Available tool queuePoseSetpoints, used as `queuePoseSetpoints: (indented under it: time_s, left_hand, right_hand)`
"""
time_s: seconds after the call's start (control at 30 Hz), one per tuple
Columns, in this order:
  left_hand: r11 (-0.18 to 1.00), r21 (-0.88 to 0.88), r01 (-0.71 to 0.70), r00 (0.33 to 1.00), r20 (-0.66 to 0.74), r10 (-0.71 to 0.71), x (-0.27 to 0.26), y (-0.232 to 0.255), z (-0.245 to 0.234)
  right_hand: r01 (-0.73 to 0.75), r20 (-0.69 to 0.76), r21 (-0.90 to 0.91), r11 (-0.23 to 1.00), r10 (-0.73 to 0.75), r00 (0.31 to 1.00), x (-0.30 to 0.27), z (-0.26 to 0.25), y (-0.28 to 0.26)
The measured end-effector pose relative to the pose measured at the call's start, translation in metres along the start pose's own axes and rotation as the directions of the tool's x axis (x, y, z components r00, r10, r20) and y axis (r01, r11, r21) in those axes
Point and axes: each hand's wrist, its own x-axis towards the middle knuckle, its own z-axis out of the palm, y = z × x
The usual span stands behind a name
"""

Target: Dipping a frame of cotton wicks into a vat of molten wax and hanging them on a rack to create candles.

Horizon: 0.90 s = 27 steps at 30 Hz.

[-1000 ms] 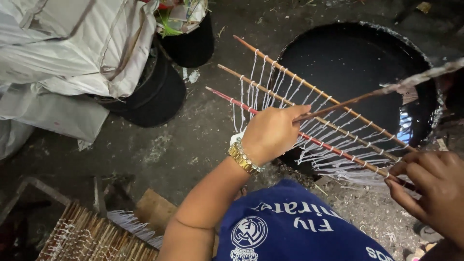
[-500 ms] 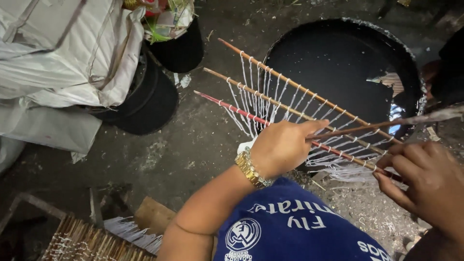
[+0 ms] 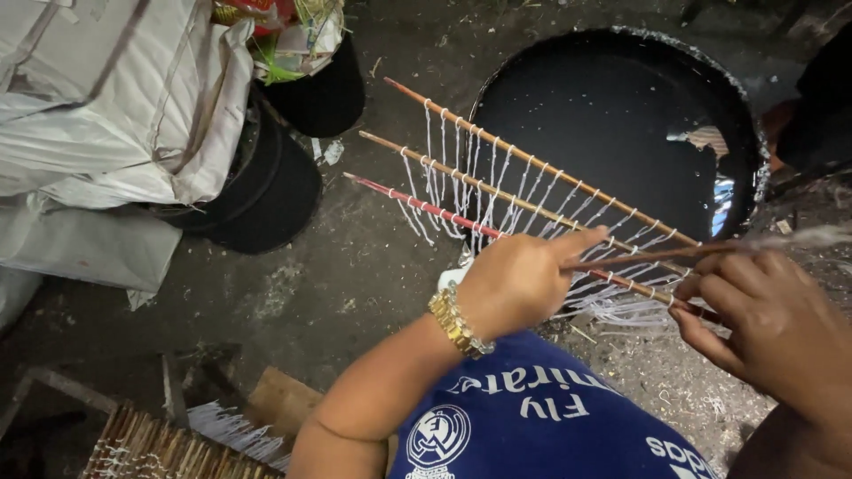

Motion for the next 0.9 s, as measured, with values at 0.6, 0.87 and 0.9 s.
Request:
queuePoseSetpoints:
  time_s: [0.6, 0.87, 0.9]
  left_hand:
    - [0.973, -0.146, 0.177, 0.857, -0.464, -0.225, -0.024, -0.058, -0.045]
    - [0.977, 0.009, 0.214, 0.879, -0.438, -0.188, 0.004, -0.053, -0.029]
    - [0.973, -0.008, 0.229, 0.886, -0.412, -0.212, 0.006, -0.051, -0.03]
  right_hand:
    - [-0.007, -0.121, 0.11, 0.994, 0.021, 0.992, -0.008, 0.007, 0.016]
    - [-0.042, -0.066, 0.117, 0.992, 0.05, 0.997, -0.019, 0.019, 0.029]
    - [-0.05, -0.055, 0.089, 0.995, 0.055, 0.997, -0.02, 0.02, 0.03]
